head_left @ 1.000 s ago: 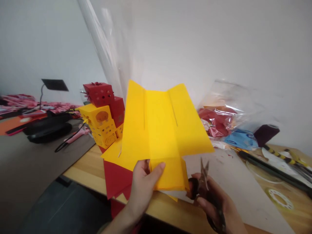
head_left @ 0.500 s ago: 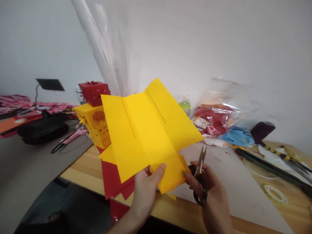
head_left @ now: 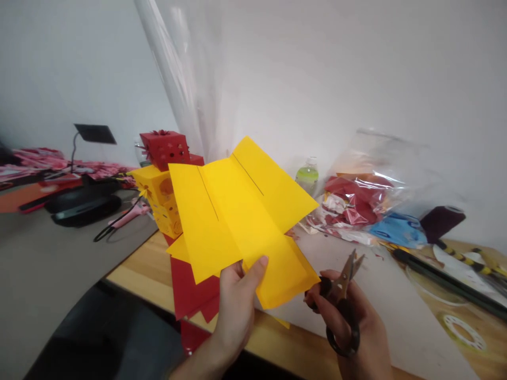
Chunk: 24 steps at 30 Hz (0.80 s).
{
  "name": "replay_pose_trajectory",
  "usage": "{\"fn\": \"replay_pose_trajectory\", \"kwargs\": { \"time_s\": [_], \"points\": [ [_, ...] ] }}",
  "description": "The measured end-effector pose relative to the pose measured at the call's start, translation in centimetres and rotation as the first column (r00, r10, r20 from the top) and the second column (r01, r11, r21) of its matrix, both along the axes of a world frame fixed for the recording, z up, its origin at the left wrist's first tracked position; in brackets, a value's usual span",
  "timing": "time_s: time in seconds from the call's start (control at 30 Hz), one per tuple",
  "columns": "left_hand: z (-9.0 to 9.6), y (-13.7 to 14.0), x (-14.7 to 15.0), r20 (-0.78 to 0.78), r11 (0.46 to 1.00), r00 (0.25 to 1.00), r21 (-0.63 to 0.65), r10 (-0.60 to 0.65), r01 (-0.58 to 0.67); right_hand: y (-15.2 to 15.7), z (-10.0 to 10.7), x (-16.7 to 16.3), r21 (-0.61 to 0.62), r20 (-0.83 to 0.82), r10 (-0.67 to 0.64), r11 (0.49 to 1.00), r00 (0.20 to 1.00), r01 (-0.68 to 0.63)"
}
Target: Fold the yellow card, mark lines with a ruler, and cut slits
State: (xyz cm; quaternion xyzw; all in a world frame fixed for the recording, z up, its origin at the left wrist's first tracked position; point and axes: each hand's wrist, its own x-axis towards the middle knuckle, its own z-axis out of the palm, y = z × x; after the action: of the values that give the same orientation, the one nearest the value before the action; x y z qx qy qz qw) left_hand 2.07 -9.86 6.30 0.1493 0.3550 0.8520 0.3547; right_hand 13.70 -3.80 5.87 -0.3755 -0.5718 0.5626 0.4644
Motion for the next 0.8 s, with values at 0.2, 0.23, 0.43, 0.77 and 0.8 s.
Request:
{"fn": "replay_pose_trajectory", "kwargs": {
  "time_s": [0.2, 0.23, 0.43, 0.77, 0.8],
  "points": [
    [0.0, -0.2, 0.3, -0.027, 0.999, 0.999, -0.035, -0.031, 0.030, -0.3, 0.6, -0.2, 0.062, 0.045, -0.069, 0.996, 0.997, 0.066],
    [0.1, -0.2, 0.4, -0.020, 0.999, 0.999, -0.032, -0.027, 0.026, -0.6, 0.9, -0.4, 0.056, 0.050, -0.101, 0.994, 0.994, 0.098],
    [1.4, -1.0, 2.0, -0.022, 0.995, 0.998, -0.086, -0.061, 0.059, -2.0, 1.4, -1.1, 0.035, 0.017, -0.235, 0.971, 0.972, 0.234],
    [1.0, -0.8, 2.3, -0.180, 0.989, 0.983, -0.133, 0.035, -0.060, -0.7, -1.6, 1.8, 0.259, 0.022, 0.168, 0.951, 0.985, -0.168],
    [1.1, -0.8, 2.3, -0.182, 0.987, 0.982, -0.142, 0.050, -0.076, -1.1, -1.8, 1.9, 0.232, 0.004, 0.206, 0.952, 0.979, -0.201]
  ]
}}
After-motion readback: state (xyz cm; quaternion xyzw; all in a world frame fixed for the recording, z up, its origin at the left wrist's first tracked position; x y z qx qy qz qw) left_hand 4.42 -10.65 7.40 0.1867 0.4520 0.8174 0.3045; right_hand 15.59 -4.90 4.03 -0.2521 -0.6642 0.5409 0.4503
